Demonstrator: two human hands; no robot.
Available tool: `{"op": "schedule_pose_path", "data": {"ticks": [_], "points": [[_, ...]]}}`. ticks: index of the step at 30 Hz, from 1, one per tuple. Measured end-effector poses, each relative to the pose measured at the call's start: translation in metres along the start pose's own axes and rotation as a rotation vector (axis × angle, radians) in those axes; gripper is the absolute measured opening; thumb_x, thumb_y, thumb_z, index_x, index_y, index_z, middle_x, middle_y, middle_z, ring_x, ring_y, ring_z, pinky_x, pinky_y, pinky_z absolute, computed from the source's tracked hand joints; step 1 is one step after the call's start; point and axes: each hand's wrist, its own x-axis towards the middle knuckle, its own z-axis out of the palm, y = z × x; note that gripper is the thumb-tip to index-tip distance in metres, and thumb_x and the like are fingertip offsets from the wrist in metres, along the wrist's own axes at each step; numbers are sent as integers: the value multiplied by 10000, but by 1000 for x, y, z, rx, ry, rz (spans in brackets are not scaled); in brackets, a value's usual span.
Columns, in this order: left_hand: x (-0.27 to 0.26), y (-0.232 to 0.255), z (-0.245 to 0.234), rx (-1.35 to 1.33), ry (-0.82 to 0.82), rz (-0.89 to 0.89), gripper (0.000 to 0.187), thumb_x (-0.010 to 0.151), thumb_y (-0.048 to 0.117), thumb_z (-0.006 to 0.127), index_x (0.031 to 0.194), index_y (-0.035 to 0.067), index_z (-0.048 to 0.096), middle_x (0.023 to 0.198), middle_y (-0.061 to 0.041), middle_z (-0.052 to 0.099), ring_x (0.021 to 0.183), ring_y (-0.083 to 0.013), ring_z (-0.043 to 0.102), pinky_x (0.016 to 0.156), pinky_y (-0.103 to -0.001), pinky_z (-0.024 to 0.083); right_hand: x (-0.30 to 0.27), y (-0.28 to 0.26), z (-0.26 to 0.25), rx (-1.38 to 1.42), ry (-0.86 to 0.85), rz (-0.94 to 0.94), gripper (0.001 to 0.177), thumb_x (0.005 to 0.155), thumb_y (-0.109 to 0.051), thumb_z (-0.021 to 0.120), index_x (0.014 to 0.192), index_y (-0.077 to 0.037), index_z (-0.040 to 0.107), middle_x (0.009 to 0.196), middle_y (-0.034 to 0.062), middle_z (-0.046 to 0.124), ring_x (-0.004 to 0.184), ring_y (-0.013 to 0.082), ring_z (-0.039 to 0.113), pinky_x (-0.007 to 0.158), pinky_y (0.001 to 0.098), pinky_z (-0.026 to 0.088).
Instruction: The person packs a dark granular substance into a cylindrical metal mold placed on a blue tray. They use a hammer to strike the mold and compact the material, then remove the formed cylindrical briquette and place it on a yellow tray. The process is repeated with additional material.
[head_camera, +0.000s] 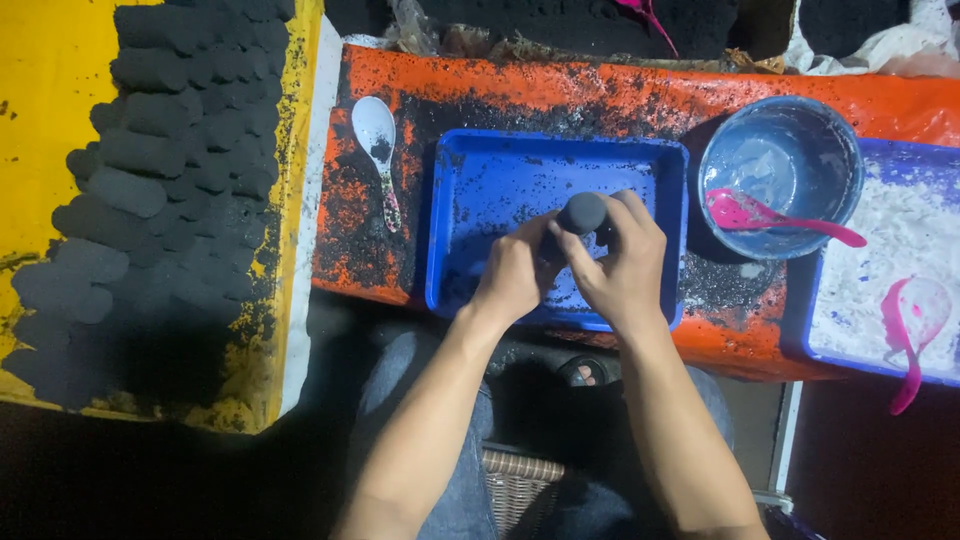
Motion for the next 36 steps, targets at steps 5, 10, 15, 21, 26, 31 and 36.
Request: {"op": "schedule_pose_path", "data": {"ticks": [5,10,15,21,26,31,36], "points": [[-1,-10,7,-48,45,29,287,1015,169,647,1228,-19,685,997,-274,746,955,-473,733,765,-511,626,2,-1,-4,-16,-8,-32,281,946,-286,834,1027,-38,731,797,89,576,605,278,593,526,391,480],[-2,-25,11,-47,52,-31,326,1040,295,594,1213,40,703,993,-244,754,977,-469,722,748,-523,621,2,-6,-3,18,-46,1,282,933,-280,832,1012,-31,728,776,110,582,590,291,603,521,408,482],[-1,-17,16,-115,37,-53,368,1048,399,602,1235,100,705,1028,-212,758,988,-449,731,749,-519,636,6,-13,-11,31,11,31,247,937,-234,842,1054,-48,728,809,86,585,611,265,609,517,375,484],[4,-33,14,-23,27,-5,380,846,155,842,1201,94,722,1050,-201,766,1006,-432,735,839,-525,629,8,-13,-21,107,4,25,309,940,-263,835,1116,-24,747,846,119,603,655,258,612,525,370,488],[7,-53,6,16,65,108,447,835,150,867,1254,155,713,1163,-122,758,1102,-371,720,916,-474,608,8,-9,-14,129,-37,32,307,891,-175,889,1115,-12,756,864,154,612,703,327,651,552,385,527],[11,-59,3,107,69,144,394,915,185,824,1285,110,712,1184,-119,754,1097,-345,730,929,-459,603,8,0,-11,175,-77,92,321,872,-150,892,1101,22,748,928,207,656,787,405,704,594,437,578],[11,-76,16,196,30,236,506,820,171,889,1296,161,721,1178,-72,758,1207,-305,679,1065,-460,521,0,11,-17,112,-80,289,394,780,-121,987,1061,39,764,913,240,734,841,457,745,625,486,617]]}}
